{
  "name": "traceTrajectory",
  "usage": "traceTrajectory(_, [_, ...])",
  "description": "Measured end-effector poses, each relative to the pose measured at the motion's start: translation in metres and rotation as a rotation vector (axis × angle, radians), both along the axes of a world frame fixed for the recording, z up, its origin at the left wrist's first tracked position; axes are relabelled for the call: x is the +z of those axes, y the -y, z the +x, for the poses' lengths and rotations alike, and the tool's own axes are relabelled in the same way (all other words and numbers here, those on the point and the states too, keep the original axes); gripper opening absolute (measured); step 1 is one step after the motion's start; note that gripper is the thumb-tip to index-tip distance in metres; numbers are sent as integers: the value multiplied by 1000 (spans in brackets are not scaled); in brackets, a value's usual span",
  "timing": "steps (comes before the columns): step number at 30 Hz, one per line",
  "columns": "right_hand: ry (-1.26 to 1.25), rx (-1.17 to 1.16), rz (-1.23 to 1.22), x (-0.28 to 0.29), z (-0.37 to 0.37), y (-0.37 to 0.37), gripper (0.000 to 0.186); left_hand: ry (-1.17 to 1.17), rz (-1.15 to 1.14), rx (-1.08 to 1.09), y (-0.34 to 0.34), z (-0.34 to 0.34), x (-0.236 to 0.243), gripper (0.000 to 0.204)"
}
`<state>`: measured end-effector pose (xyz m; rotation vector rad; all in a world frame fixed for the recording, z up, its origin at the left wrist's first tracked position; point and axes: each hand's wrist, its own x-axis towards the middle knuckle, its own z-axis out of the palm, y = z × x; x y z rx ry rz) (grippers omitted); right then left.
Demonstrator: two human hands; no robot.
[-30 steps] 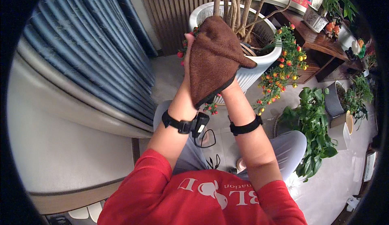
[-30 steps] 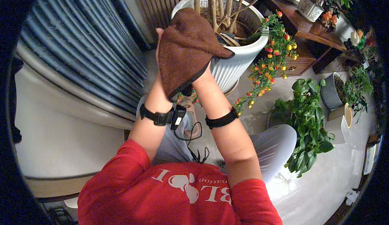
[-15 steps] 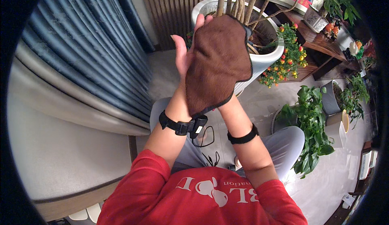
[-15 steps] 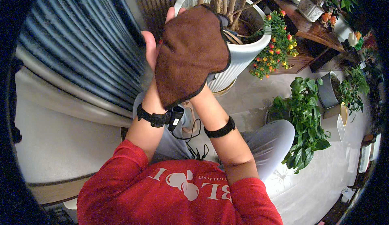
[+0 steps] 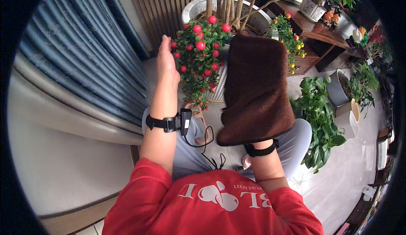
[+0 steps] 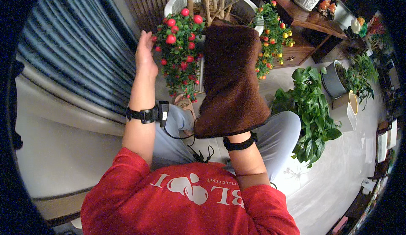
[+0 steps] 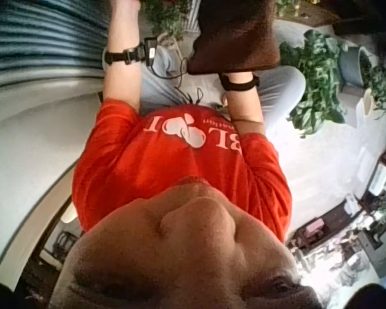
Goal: The person sits on the floor and wipes the leaves of several potted plants with a brown cloth. They then wipe the surface of a wooden cabinet and continue wiping the leaves of another potted plant.
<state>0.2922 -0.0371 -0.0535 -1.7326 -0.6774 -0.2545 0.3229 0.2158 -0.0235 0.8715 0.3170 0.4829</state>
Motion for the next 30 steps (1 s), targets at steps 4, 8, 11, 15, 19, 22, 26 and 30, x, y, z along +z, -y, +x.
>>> traceTrajectory(4, [39,78,-217,-34,14,-29,67,-21,-84,-394,11,-3,-11,76])
traceTrajectory(8, [157,109,-472,-49,36,-92,58,-26,39,-366,30,-1,-22,76])
traceTrajectory(11, [479,-31,-396,-37,42,-110,63,-26,-2,-372,31,1,-28,71])
traceTrajectory(15, [736,-154,-520,-3,23,-95,73,-89,-111,-399,25,-3,-32,74])
traceTrajectory(19, [567,-324,-1485,9,-1,-89,51,13,-185,-507,21,-7,-29,79])
traceTrajectory(22, [652,-354,-913,6,-1,-81,43,105,-204,-567,17,-13,-24,82])
traceTrajectory(26, [344,-153,-377,17,4,-54,56,260,-62,-591,13,-19,-18,88])
traceTrajectory(30, [360,-388,-478,36,-16,-36,42,208,11,-521,16,-35,-13,83])
